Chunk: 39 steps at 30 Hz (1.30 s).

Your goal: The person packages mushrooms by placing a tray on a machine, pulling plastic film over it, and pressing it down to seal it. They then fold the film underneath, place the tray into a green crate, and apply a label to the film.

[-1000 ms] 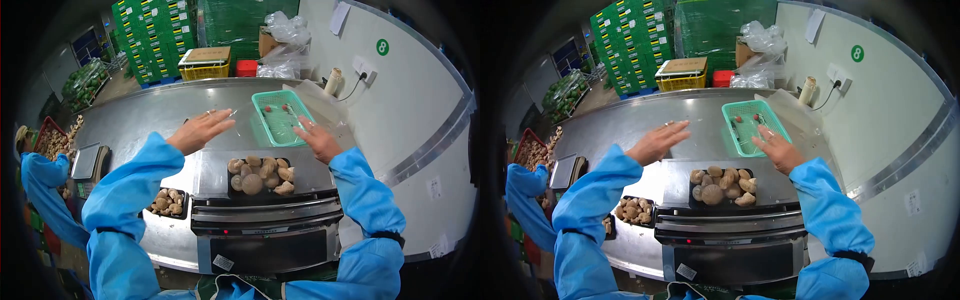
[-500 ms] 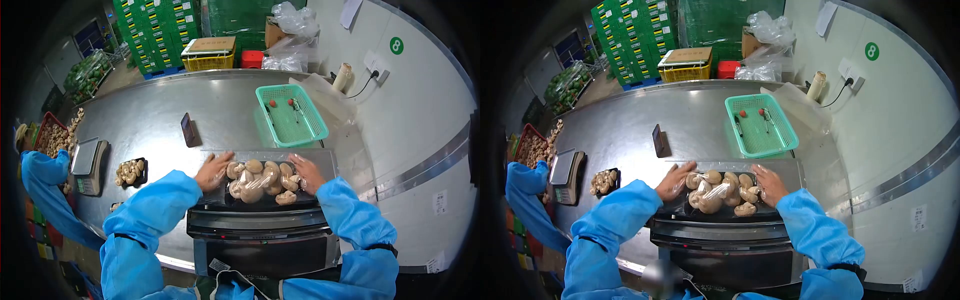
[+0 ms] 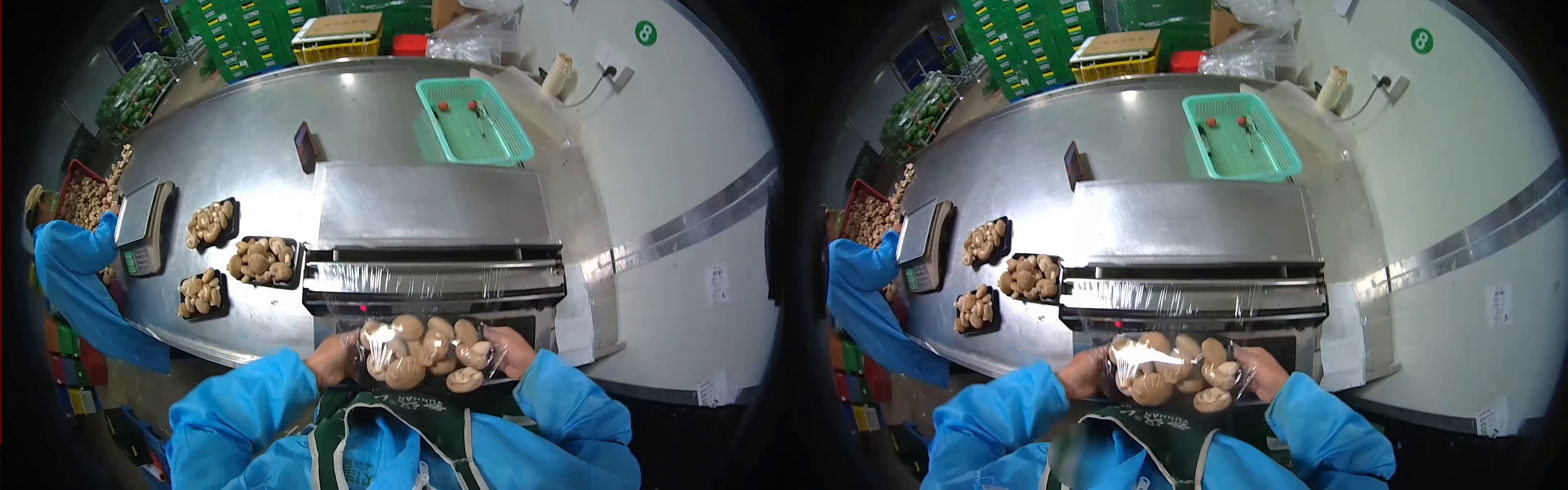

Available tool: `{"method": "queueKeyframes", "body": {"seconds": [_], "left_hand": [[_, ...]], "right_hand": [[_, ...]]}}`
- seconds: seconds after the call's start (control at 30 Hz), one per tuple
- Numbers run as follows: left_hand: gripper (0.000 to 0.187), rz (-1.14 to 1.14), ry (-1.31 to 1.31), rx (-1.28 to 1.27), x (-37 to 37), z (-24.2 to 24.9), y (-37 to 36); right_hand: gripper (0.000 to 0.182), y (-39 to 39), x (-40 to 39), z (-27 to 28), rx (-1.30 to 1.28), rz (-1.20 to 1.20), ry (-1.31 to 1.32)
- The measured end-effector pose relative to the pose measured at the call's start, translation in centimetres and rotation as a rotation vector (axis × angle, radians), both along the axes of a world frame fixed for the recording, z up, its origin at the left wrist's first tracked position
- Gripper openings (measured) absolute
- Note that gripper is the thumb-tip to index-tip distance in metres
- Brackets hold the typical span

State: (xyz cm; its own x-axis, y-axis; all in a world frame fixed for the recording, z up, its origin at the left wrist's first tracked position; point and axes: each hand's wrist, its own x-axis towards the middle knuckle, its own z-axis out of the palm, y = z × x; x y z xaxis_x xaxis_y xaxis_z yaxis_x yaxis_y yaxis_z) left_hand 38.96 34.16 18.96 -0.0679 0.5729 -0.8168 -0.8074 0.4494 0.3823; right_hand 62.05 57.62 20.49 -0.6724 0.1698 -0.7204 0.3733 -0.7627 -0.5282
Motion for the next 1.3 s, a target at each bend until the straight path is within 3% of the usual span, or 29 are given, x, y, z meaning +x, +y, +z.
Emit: {"method": "queueKeyframes", "body": {"seconds": [0.07, 0.2, 0.3, 0.37, 0.4, 0.47, 0.5, 0.6, 0.63, 0.67, 0.77, 1.0, 1.03, 1.07, 1.13, 1.17, 1.2, 1.27, 1.3], "left_hand": [[0.042, 0.057, -0.047, 0.046, 1.8, -1.2, -1.9], [0.041, 0.192, 0.028, 0.194, 2.7, 0.4, -1.9], [0.041, 0.328, 0.146, 0.155, 2.6, -0.9, -4.2], [0.042, 0.387, 0.324, 0.136, 2.9, 0.0, -4.1], [0.042, 0.371, 0.321, 0.140, 3.2, 0.2, -3.8], [0.038, 0.224, 0.588, 0.041, 3.6, 0.3, -3.3], [0.027, 0.257, 0.659, 0.098, 3.8, -0.4, -2.9], [0.019, 0.121, 0.772, 0.180, 2.9, -2.2, -2.6], [0.018, 0.147, 0.824, 0.160, 3.0, -1.7, -1.9], [0.018, 0.136, 0.816, 0.180, 2.6, -2.5, -1.8], [0.016, 0.231, 0.947, 0.315, 1.7, -3.3, -2.1], [0.014, -0.083, 1.090, 0.369, -1.1, -0.6, -6.2], [0.015, -0.272, 1.348, 0.324, -1.7, -1.7, -6.0], [0.015, -0.284, 1.349, 0.330, -1.9, -2.5, -5.5], [0.017, -0.658, 1.910, 0.376, -1.7, -2.4, -2.6], [0.014, -0.816, 1.940, 0.300, -1.0, -1.0, -1.0], [0.014, -0.816, 1.947, 0.304, -1.0, -1.3, 0.4], [0.009, -0.964, 2.009, 0.416, -1.0, -2.7, 2.1], [0.010, -0.955, 2.050, 0.481, -0.6, -2.9, 2.4]], "right_hand": [[0.026, -1.6, 1.1, -0.3, 0.041, 0.044, -0.075], [0.022, -2.2, 2.8, -2.0, -0.002, -0.279, 0.160], [0.024, -3.5, 2.8, -1.5, -0.099, -0.461, 0.088], [0.025, -4.6, 3.3, -4.1, 0.123, -0.518, 0.126], [0.024, -5.9, 2.1, -1.3, 0.523, -0.371, -0.030], [0.020, -7.1, 1.0, -2.2, 1.123, -0.394, -0.044], [0.020, -7.2, 0.9, -2.5, 1.263, -0.406, -0.086], [0.021, -7.8, 0.7, -2.7, 1.356, -0.496, -0.218], [0.025, -8.1, 0.5, -2.7, 1.156, -0.565, -0.213], [0.025, -8.3, 0.3, -3.1, 1.169, -0.581, -0.224], [0.028, -9.1, 0.2, -3.1, 0.586, -0.877, -0.112], [0.029, -15.5, 7.0, -1.5, 0.479, -0.932, -0.153], [0.032, -16.1, 8.0, -2.2, 0.447, -0.920, -0.172], [0.032, -16.3, 8.2, -4.4, 0.443, -0.932, -0.174], [0.033, -15.7, 7.9, -10.9, 0.929, -0.935, -0.343], [0.032, -15.6, 7.0, -13.4, 0.970, -0.990, -0.261], [0.032, -15.7, 5.8, -15.5, 1.007, -1.043, -0.176], [0.029, -16.5, 4.3, -18.9, 0.768, -1.188, -0.024], [0.028, -17.3, 3.1, -14.4, 0.439, -1.239, 0.059]]}}
